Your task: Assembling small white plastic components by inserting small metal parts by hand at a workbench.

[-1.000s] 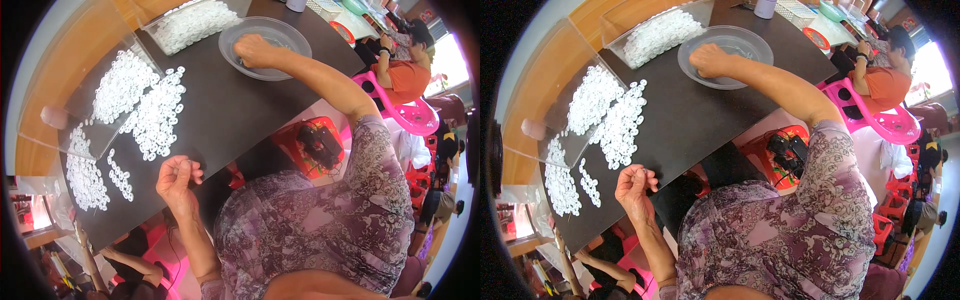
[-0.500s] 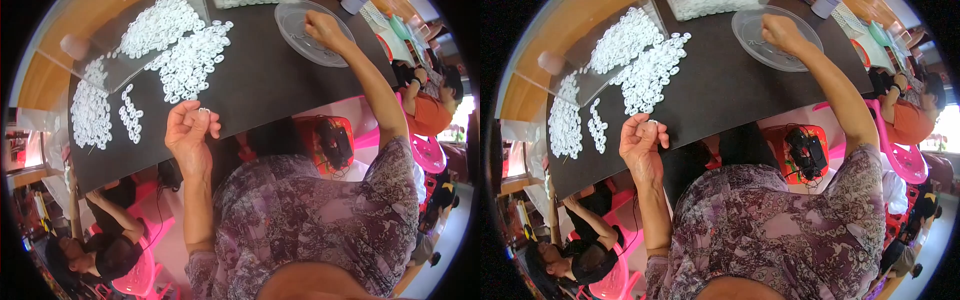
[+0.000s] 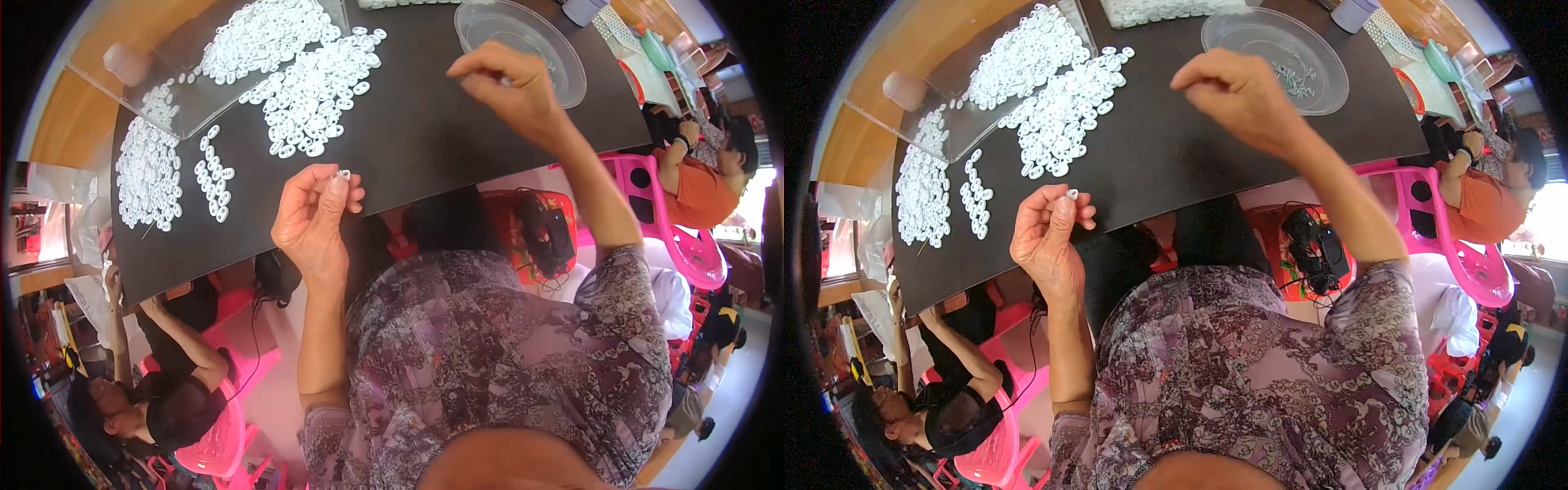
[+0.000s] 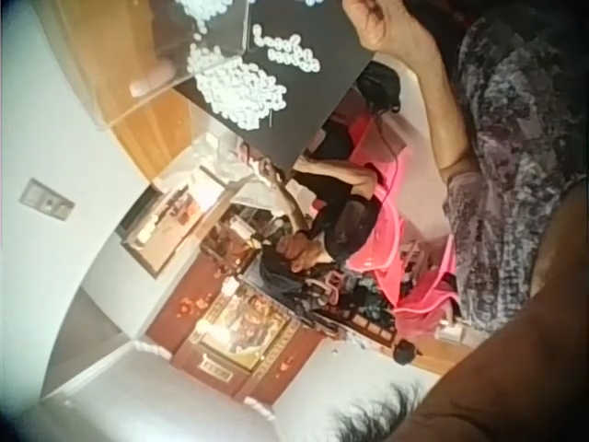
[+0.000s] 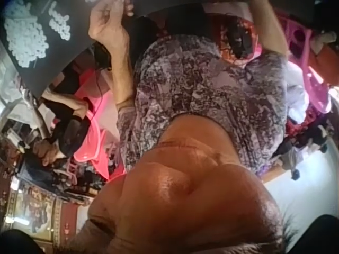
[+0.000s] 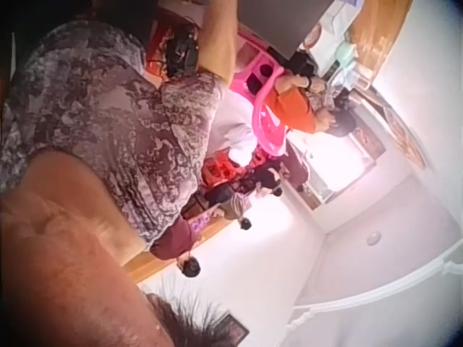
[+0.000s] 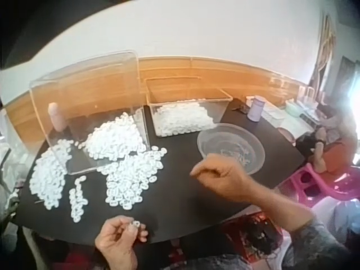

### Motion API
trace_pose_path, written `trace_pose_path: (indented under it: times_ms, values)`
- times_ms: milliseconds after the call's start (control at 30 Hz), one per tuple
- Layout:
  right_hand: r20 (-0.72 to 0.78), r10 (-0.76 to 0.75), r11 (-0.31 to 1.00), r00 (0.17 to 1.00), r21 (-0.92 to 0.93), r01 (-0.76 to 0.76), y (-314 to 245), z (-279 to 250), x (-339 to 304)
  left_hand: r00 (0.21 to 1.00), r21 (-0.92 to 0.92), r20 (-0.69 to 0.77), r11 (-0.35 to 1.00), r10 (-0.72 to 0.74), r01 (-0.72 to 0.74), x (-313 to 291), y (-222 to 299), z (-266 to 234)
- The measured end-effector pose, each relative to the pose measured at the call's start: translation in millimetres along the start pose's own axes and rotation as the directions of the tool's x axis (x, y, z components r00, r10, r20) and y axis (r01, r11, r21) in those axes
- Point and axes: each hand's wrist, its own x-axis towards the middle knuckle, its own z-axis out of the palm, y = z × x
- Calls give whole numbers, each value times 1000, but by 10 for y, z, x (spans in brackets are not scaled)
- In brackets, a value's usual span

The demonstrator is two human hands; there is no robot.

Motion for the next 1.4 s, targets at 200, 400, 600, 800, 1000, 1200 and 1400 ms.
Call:
trace_pose_path:
  times_ms: [200,400,600,800,1000,1200,1400]
  values:
    - [153,143,892,978,408,-194,-454,628,-91,994,-133,-103,991,-48,34,12,-67,18]
    - [276,246,748,929,556,-363,-709,943,-170,989,-168,-147,986,-31,6,24,63,89]
    - [313,268,774,911,493,-397,-735,995,-100,997,-90,-49,995,-54,50,-11,23,-14]
    - [257,156,887,954,388,-250,-750,1033,-48,994,-91,-58,992,-89,84,-1,69,-107]
    - [300,112,874,947,424,-238,-710,1047,-63,986,-110,-77,984,-151,142,-16,85,-180]
    - [348,108,873,931,415,-256,-743,1065,-40,985,-79,-87,987,-146,140,-27,95,-184]
    - [346,89,880,934,411,-236,-740,1096,-43,987,-67,-80,988,-142,136,-41,109,-192]
